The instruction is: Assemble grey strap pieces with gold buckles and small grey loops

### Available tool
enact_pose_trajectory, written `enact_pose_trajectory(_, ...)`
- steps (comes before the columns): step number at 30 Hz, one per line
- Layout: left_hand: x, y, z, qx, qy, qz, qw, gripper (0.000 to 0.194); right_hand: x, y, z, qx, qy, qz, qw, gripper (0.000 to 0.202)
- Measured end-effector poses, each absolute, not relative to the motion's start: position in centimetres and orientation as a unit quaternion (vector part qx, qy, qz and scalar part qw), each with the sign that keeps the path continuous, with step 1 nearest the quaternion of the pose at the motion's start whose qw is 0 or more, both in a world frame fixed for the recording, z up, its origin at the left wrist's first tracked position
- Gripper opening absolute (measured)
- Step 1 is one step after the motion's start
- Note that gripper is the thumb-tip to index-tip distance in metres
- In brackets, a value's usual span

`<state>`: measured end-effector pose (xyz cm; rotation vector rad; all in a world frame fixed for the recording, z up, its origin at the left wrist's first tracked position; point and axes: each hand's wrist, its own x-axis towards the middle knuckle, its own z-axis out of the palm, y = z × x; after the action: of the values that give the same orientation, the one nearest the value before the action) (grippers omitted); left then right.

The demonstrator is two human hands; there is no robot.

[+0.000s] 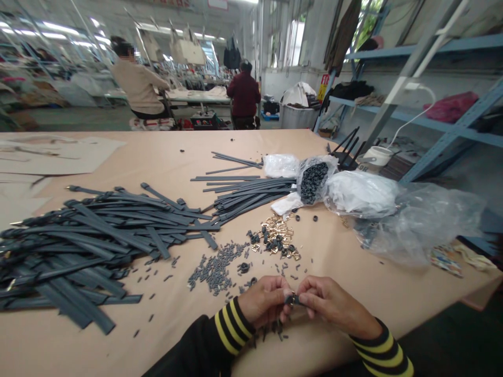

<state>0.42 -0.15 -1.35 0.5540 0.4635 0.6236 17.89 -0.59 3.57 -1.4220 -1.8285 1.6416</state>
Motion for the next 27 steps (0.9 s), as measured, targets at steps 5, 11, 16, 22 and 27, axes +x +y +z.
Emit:
enact_pose_trajectory(5, 0.3, -0.1, -1.0, 0.268, 0.206, 0.323, 0.884, 0.026, 18.2, -0.3, 4.7, -0.489, -0.701, 0.505, 0.122, 0.021)
enact_pose_trajectory(11, 0.3, -0.2, -0.6, 0.255, 0.162, 0.327, 0.895, 0.030, 17.7, -0.5, 4.9, -0.491, -0.712, 0.485, 0.127, 0.027)
enact_pose_trajectory(16, 0.5, 0.0, -0.7, 0.265, 0.213, 0.377, 0.861, 0.034, 17.9, -0.5, 4.2, -0.464, -0.691, 0.529, 0.166, 0.040)
enact_pose_trajectory(22, 0.6, 0.0, -0.8, 0.285, 0.244, 0.407, 0.833, 0.032, 17.9, -0.7, 4.3, -0.437, -0.658, 0.587, 0.177, 0.035)
enact_pose_trajectory(27, 0.6, 0.0, -0.4, 0.306, 0.250, 0.406, 0.824, 0.033, 17.9, -0.7, 4.3, -0.442, -0.633, 0.609, 0.183, 0.028)
